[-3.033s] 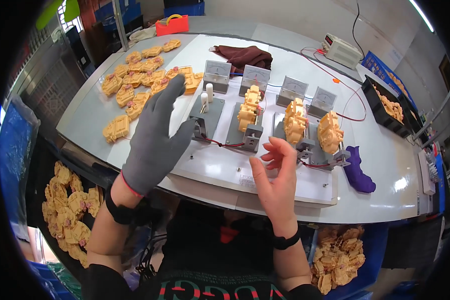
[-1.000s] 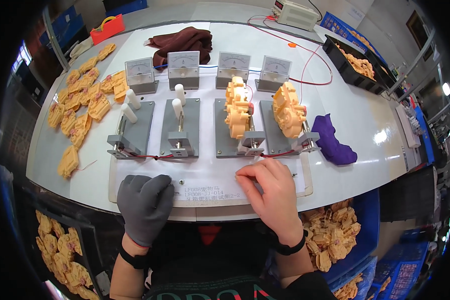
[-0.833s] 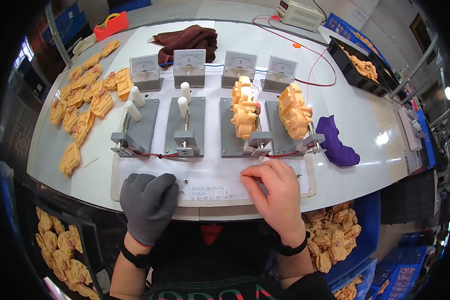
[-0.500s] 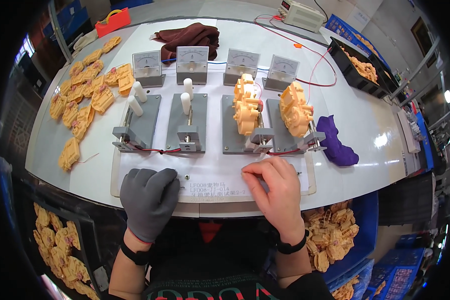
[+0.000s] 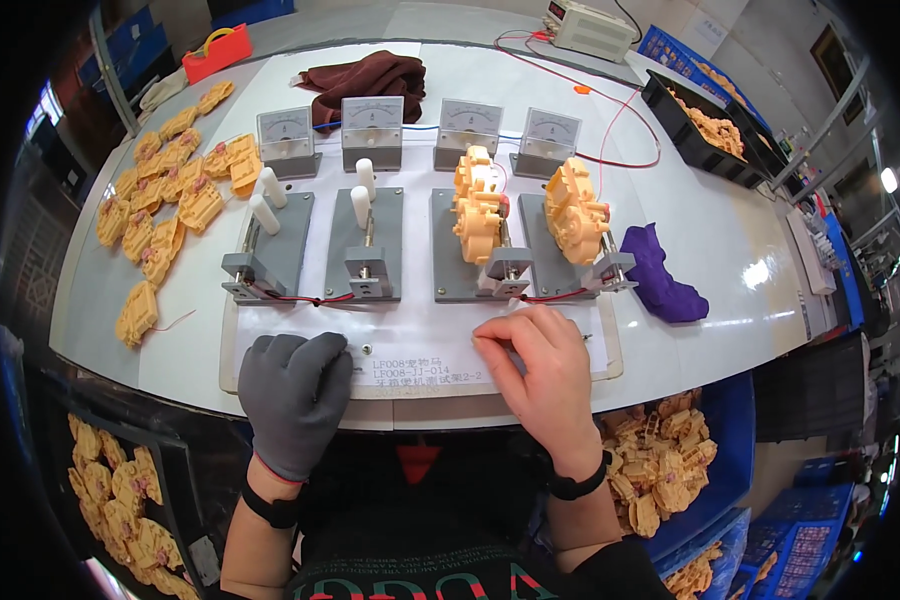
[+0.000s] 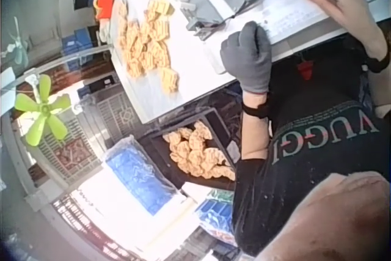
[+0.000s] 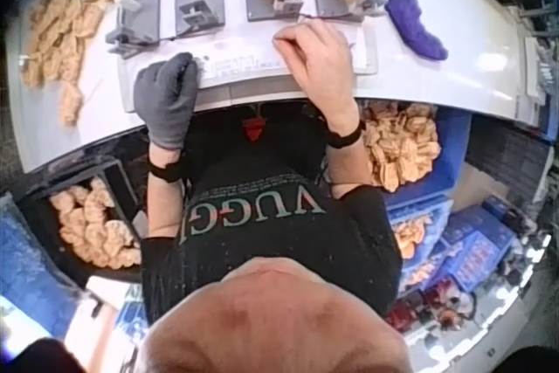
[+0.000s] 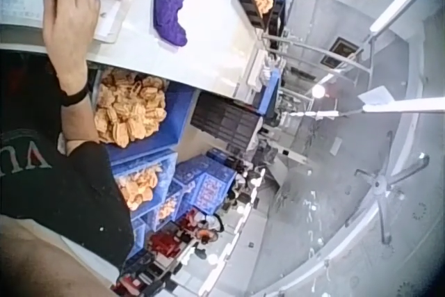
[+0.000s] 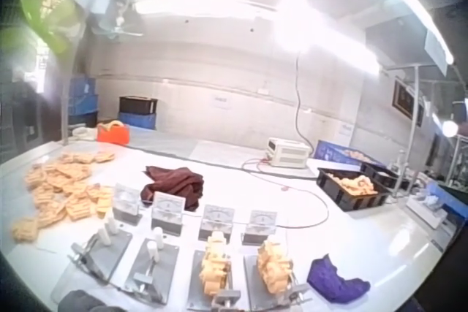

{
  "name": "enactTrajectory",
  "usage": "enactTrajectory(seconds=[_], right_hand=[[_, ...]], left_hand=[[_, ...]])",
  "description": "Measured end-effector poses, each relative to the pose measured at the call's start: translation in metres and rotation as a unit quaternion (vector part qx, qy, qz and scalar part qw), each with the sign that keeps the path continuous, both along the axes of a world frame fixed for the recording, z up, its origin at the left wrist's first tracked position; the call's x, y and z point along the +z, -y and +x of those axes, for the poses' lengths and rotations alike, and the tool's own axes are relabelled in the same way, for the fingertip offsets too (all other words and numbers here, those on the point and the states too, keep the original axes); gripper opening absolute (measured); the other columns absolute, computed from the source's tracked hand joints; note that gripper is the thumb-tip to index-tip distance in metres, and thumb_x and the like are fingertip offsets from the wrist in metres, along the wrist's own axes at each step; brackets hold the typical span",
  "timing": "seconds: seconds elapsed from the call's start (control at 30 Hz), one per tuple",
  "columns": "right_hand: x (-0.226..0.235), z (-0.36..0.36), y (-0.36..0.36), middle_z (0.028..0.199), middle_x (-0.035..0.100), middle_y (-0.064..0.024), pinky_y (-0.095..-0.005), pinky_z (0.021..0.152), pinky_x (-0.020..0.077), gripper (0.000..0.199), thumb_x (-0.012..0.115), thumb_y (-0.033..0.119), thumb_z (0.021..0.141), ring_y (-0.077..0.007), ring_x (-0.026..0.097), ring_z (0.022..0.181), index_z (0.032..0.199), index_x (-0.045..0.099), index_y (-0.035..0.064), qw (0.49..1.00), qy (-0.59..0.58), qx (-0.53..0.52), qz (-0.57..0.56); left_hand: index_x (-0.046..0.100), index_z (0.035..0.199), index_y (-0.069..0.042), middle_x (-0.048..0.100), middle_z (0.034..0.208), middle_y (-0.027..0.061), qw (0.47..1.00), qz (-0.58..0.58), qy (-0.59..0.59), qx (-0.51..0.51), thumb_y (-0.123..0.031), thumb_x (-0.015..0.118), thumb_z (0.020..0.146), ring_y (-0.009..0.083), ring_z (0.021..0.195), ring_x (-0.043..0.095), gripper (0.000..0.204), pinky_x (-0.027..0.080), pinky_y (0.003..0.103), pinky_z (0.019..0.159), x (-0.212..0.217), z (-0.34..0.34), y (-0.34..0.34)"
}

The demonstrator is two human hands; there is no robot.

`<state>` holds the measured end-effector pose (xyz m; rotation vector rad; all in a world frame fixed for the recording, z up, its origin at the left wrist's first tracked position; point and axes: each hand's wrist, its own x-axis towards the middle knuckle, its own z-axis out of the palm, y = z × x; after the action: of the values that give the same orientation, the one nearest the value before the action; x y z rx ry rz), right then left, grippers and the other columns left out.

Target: Testing yellow plastic toy housings using a specialized electrical testing jig with analog gauges.

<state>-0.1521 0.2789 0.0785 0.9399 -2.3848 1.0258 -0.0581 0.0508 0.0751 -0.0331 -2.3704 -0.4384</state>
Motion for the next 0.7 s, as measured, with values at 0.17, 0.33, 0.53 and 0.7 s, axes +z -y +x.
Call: enactTrajectory(seconds=[0.17, 0.33, 0.53, 0.7], right_hand=[[0.002, 0.002, 0.007, 0.083, 0.061, -0.0033, -0.0365, 0.072, 0.0440, 0.008, 0.073, 0.012, 0.082, -0.0252, 0.059, 0.080, 0.088, 0.068, 0.0089, 1.000, 0.011, 0.017, 0.021], [-0.004, 0.007, 0.007, 0.083, 0.060, -0.0061, -0.0373, 0.073, 0.0435, 0.009, 0.074, 0.010, 0.082, -0.0274, 0.058, 0.081, 0.088, 0.068, 0.0083, 0.997, 0.065, -0.034, 0.033], [0.006, 0.017, 0.011, 0.089, 0.057, -0.0109, -0.0309, 0.072, 0.0449, 0.010, 0.069, -0.001, 0.082, -0.0244, 0.056, 0.083, 0.092, 0.067, 0.0019, 0.988, 0.132, -0.060, 0.045], [0.004, 0.016, 0.009, 0.090, 0.058, -0.0107, -0.0303, 0.074, 0.0450, 0.012, 0.069, -0.002, 0.081, -0.0233, 0.057, 0.086, 0.092, 0.067, 0.0018, 0.984, 0.148, -0.079, 0.059]], left_hand=[[0.066, 0.090, -0.012, 0.057, 0.072, 0.0046, 1.000, 0.001, -0.006, 0.013, -0.006, 0.075, 0.073, 0.0261, 0.067, 0.055, 0.020, 0.042, 0.038, 0.062, -0.002, 0.005, 0.006], [0.065, 0.086, -0.015, 0.054, 0.069, 0.0020, 0.999, -0.001, 0.036, 0.015, -0.016, 0.074, 0.075, 0.0250, 0.063, 0.053, 0.015, 0.040, 0.039, 0.058, -0.001, 0.003, 0.008], [0.067, 0.090, -0.021, 0.047, 0.068, -0.0023, 0.996, -0.006, 0.084, -0.009, -0.022, 0.078, 0.070, 0.0179, 0.059, 0.049, 0.023, 0.035, 0.034, 0.051, -0.006, 0.011, 0.018], [0.068, 0.095, -0.025, 0.044, 0.077, -0.0060, 0.997, -0.014, 0.080, -0.013, -0.026, 0.079, 0.066, 0.0129, 0.060, 0.046, 0.031, 0.034, 0.029, 0.050, -0.014, 0.015, 0.019]])
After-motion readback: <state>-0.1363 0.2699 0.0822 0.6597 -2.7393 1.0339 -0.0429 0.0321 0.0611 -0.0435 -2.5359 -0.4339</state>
